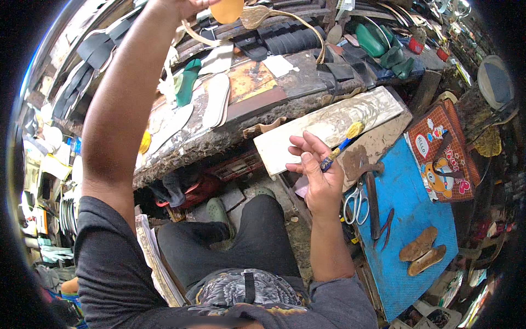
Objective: The person cleans a woven sandal using a toothbrush and a yellow paste. They scrub the sole and upper, then place the sandal aside. The person then handles a white container and a water bottle.
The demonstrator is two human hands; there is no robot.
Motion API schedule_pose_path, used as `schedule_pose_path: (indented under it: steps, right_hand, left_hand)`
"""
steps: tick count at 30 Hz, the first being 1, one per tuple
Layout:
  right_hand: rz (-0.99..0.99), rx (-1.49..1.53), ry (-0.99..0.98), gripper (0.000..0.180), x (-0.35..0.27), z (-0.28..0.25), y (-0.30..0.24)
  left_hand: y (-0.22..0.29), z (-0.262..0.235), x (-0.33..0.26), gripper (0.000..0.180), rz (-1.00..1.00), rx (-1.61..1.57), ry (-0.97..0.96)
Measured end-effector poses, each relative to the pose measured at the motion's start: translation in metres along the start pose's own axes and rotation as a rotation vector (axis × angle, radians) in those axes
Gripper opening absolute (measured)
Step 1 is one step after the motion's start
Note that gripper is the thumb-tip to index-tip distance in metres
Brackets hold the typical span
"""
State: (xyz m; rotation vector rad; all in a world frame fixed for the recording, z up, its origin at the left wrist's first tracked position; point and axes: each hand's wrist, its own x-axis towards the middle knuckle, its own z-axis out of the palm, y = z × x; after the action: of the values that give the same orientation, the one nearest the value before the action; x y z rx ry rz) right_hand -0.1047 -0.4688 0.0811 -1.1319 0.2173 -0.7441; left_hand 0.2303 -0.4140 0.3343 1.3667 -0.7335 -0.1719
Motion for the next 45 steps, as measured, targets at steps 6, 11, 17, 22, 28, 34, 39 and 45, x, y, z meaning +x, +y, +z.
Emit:
schedule_pose_path:
  steps: [6,11,17,22,28,34,39,45]
  right_hand:
    - [0.041,0.019,0.062,0.039,0.026,-0.005,0.01]
    - [0.031,-0.034,0.058,0.039,0.039,-0.002,0.016]
    - [0.086,-0.08,0.121,0.038,0.044,-0.008,0.022]
    - [0.099,-0.107,0.136,0.038,0.044,-0.015,0.025]
    - [0.177,-0.09,0.121,0.037,0.032,-0.012,0.038]
    - [0.307,-0.097,0.041,0.034,0.012,-0.002,0.056]
    - [0.401,-0.099,-0.062,0.035,-0.002,0.007,0.065]
    - [0.415,-0.108,-0.071,0.035,-0.005,0.006,0.071]
  left_hand:
    - [0.008,0.014,0.049,0.04,-0.203,-0.057,0.017]
    - [-0.001,0.012,0.07,0.04,-0.208,-0.043,0.01]
    - [-0.01,0.012,0.089,0.039,-0.201,-0.034,0.003]
    - [-0.016,0.01,0.1,0.039,-0.194,-0.031,-0.002]
    - [-0.024,0.01,0.112,0.038,-0.19,-0.024,-0.006]
    - [-0.029,0.011,0.124,0.038,-0.179,-0.026,-0.013]
    - [-0.034,0.009,0.131,0.038,-0.169,-0.019,-0.013]
    - [-0.037,0.004,0.134,0.037,-0.131,-0.003,-0.005]
